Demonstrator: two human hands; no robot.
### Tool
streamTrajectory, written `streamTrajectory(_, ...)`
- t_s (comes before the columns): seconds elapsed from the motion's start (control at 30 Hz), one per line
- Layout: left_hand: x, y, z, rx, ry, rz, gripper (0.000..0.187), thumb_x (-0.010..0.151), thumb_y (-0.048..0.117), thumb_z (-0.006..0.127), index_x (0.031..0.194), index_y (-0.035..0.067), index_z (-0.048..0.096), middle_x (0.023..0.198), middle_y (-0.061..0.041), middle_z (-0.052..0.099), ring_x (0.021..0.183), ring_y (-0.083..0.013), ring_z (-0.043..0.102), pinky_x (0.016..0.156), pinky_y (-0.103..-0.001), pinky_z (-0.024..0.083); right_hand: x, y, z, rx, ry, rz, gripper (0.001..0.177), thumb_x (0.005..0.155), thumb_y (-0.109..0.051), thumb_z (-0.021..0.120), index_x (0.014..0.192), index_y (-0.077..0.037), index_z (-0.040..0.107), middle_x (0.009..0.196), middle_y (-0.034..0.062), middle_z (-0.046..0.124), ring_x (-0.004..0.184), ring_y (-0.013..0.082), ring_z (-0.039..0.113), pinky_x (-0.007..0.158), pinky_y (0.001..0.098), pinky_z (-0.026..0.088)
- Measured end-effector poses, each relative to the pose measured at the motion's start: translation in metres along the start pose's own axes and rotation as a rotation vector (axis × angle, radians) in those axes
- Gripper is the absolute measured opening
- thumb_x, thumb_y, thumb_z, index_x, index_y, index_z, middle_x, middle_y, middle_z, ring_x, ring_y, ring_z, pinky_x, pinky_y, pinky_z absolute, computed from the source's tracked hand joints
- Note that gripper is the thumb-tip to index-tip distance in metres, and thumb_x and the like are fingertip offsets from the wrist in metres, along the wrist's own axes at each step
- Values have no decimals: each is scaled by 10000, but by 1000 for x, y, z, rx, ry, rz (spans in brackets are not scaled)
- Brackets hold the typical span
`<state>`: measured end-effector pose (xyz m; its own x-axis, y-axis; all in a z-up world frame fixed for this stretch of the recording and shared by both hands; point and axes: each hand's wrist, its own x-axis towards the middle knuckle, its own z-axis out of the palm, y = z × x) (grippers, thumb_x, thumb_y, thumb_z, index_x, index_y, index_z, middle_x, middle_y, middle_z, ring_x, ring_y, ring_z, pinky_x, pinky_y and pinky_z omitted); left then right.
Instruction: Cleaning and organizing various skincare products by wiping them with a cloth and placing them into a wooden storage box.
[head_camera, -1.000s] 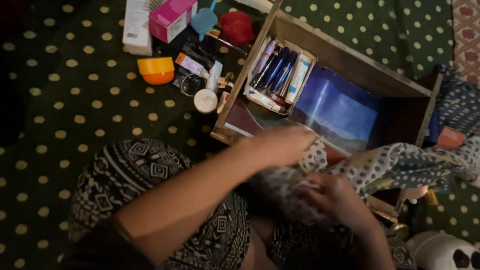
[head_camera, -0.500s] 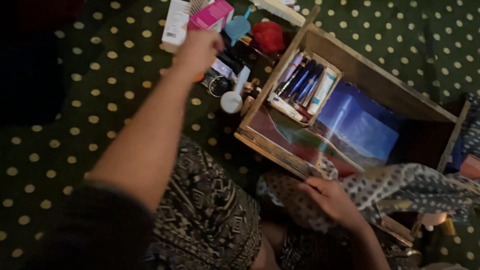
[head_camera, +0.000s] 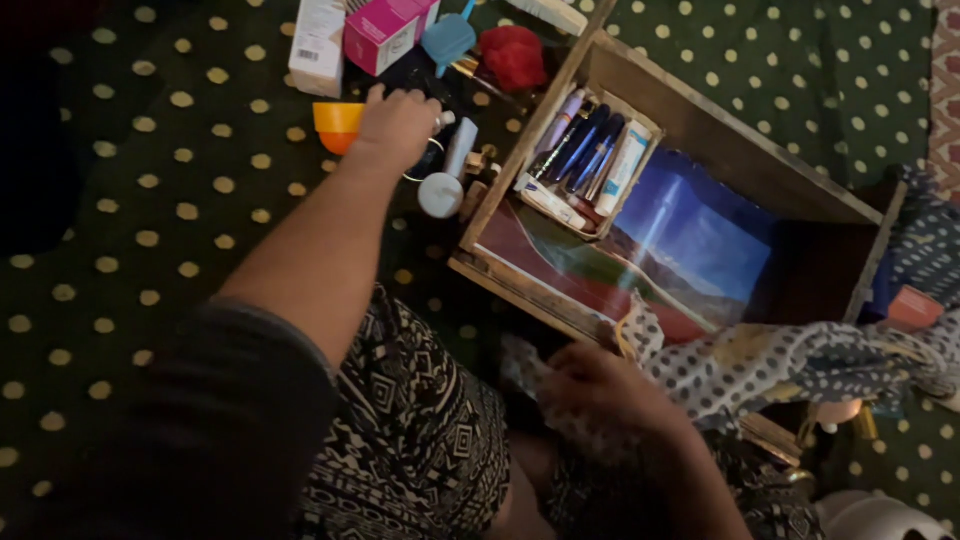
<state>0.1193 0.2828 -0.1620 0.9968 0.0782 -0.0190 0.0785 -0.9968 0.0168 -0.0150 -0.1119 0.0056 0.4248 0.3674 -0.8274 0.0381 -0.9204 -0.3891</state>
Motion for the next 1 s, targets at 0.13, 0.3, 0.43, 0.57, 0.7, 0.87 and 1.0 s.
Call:
streamTrajectory(0.13, -21, 4, -43, -90, -37, -2, 188, 1011, 156, 542, 1167, 110, 636, 1114, -132, 710, 1033, -351, 675, 996, -519, 399, -1, 24, 14, -256, 124, 198, 349, 892, -518, 644, 1105, -264, 751, 1079, 29, 762, 998, 207, 712, 841, 387, 521)
streamTrajectory(0.3, -45, 52, -126, -594, 294, -100, 420, 1134, 416, 420, 1008, 22, 497, 791, -280, 656, 665, -533, 602, 508, -581, 397, -37, 35, -1, 40, 356, -608, 173, 935, -173, 658, 872, -105, 804, 680, 5, 792, 510, 79, 694, 439, 155, 527)
streamTrajectory(0.43, -92, 146, -200, -1141, -41, -380, 498, 1036, 502, 217, 1242, 164, 520, 750, 13, 557, 583, -103, 507, 477, -206, 409, -59, 16, 0, 655, 737, -562, 163, 893, -117, 730, 740, -100, 677, 764, -60, 634, 744, 58, 559, 697, 250, 467)
streamTrajectory(0.57, -138, 213, -176, -1590, -54, -142, 362, 989, 393, 502, 1181, 98, 585, 781, -102, 706, 627, -230, 674, 508, -328, 569, -59, -7, 1, 569, 1086, -840, 127, 936, 44, 702, 1029, -9, 771, 1275, 187, 677, 1234, 423, 594, 1048, 576, 503)
streamTrajectory(0.7, -172, 260, -169, -1295, 75, -114, 269, 961, 254, 625, 1207, 272, 732, 1064, -16, 786, 1098, -258, 701, 964, -397, 560, -37, -4, 21, 149, 1226, -867, 315, 1024, -28, 657, 1330, -81, 708, 1548, 134, 512, 1482, 413, 353, 1226, 587, 262)
streamTrajectory(0.87, -155, 261, -160, -1453, -48, -94, 240, 915, 276, 663, 1122, 223, 773, 960, 10, 782, 956, -166, 708, 917, -360, 576, -7, 15, 2, 37, 1322, -765, 325, 1077, -49, 590, 1370, 90, 611, 1482, 279, 518, 1423, 490, 369, 1201, 638, 234)
streamTrajectory(1.0, -158, 273, -198, -2363, -353, -356, 458, 963, 271, 661, 1360, 44, 635, 1283, -93, 681, 1127, -205, 655, 1056, -378, 490, 6, 1, -16, -169, 1355, -746, 424, 982, -191, 746, 1358, -11, 672, 1469, 199, 587, 1451, 433, 408, 1239, 570, 165)
